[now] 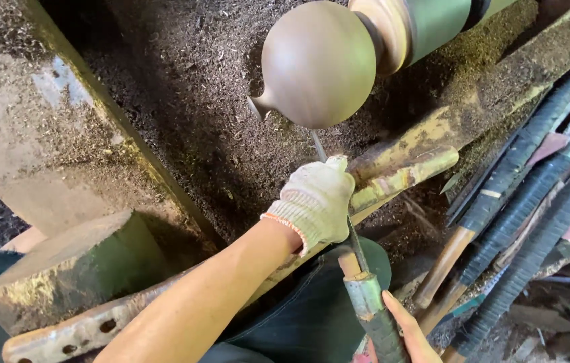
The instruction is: The person shapes a spinning wooden vessel mounted on a lathe, holding a chisel against the rotating wood to smooth and form its surface. They briefly touch the piece to check it, reposition the tool, and continue cutting along the wood with both hands.
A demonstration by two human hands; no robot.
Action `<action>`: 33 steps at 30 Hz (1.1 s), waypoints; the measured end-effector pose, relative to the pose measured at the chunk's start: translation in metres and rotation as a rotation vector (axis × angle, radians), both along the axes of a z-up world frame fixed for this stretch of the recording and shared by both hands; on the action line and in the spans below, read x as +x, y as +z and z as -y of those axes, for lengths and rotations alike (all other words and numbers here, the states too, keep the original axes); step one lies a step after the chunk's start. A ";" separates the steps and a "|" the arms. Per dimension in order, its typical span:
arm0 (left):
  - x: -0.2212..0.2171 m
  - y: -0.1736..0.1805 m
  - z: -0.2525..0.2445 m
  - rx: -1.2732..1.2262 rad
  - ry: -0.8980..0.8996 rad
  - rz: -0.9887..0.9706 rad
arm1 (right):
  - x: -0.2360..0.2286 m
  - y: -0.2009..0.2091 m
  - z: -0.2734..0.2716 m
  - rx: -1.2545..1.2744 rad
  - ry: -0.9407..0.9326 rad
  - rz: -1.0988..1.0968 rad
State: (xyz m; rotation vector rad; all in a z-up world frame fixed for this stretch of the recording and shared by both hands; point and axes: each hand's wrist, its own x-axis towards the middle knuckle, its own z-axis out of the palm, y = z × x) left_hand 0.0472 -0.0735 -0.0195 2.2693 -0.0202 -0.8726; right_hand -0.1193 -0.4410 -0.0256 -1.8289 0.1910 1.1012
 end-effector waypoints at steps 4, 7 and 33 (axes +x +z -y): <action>-0.001 -0.003 -0.002 -0.049 -0.008 0.067 | -0.001 0.028 -0.044 -0.038 -0.063 0.064; -0.001 -0.009 -0.002 -0.073 -0.030 0.108 | -0.007 0.027 -0.041 -0.117 -0.102 0.068; 0.002 0.009 -0.003 0.021 -0.028 0.008 | 0.014 0.016 -0.013 -0.081 -0.129 -0.094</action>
